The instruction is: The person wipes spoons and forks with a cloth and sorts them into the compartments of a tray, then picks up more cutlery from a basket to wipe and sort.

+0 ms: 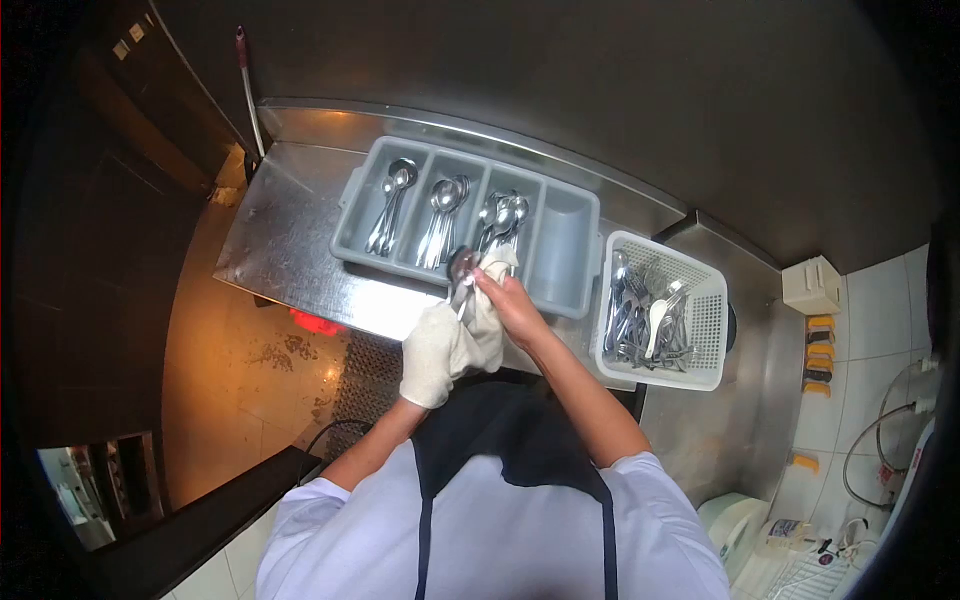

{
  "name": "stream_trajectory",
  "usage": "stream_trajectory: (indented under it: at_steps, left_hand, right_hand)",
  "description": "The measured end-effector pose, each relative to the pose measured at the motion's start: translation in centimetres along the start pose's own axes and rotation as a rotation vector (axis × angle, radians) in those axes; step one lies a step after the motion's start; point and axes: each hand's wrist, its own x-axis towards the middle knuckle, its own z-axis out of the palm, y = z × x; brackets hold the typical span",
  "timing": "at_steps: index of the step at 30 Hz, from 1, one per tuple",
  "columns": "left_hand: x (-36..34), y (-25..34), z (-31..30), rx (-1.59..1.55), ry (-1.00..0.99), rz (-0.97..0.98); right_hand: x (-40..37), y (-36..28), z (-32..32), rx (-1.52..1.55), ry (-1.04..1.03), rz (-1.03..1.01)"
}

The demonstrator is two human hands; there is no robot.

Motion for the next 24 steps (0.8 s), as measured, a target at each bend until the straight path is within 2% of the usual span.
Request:
stream_trajectory:
  at_steps: [2,4,5,7,8,10,13,14,17,18,19,20,21,22,23,24]
  left_hand:
    - [0.3,1.3,-1.2,0.021,0.037,-0.081]
    - [1.1,1.7,-2.3,0.106,0.015,-0.043]
    - [1.3,1.5,-2.8,0.148,0.006,-0.027]
    - [0.8,0.4,-2.5,-0.100,0.140,-0.117]
    - [0.8,0.3,-2.4,-0.164,0.213,-0.138]
    - [1.3,1.7,-3.3,-0.615,0.225,-0.428]
    - [1.5,1.6,-2.8,-0.466,0.136,-0.504]
    - [1.7,1.8,-3.3,0.119,-0.004,-0.125]
    - [2.5,1.6,-3.4,0.261,0.064,0.233]
    - [2.2,2.0,-2.6,0.295,0.043,0.121]
    - [2.4,2.6,-2.7,0.334,-0.030,0.123]
    - [2.6,3.6,-3.2,0.372,-0.102,0.123]
    - [2.7,4.6,-3.9,0.412,-0.174,0.123]
    - [2.7,5.6,-4.5,0.338,-0.141,0.175]
    - [2.4,5.2,-4.2,0.330,-0.132,0.187]
    - [2.0,4.5,-3.8,0.325,-0.122,0.196]
  right_hand:
    - [-0.3,-0.3,-1.0,0.059,0.046,-0.002]
    - [-1.3,-1.6,-2.4,0.104,0.013,0.000]
    - [-2.6,-2.9,-3.0,0.298,0.002,-0.070]
    - [-5.5,-5.9,-3.0,0.685,-0.020,-0.211]
    - [-5.7,-5.5,-3.4,0.784,-0.007,-0.206]
    - [-5.4,-3.2,-4.5,0.938,0.008,-0.199]
    - [-4.5,0.2,-5.2,1.031,-0.009,-0.156]
    - [-4.4,0.5,-5.3,0.924,-0.084,-0.206]
    - [-3.2,1.8,-5.6,0.747,0.058,-0.296]
    - [-3.8,0.1,-4.3,0.743,0.043,-0.243]
    - [-3.5,-0.2,-2.6,0.542,0.156,-0.318]
    - [-3.0,-1.7,-2.6,-0.131,0.132,-0.778]
    - [-2.7,-2.2,-2.2,-0.388,0.127,-0.838]
    - [-2.5,-2.7,-1.7,-0.632,0.133,-0.912]
    - [-2.3,-2.3,-0.7,-0.417,0.171,-0.647]
    - [-1.3,-2.1,-0.4,-0.267,0.203,-0.544]
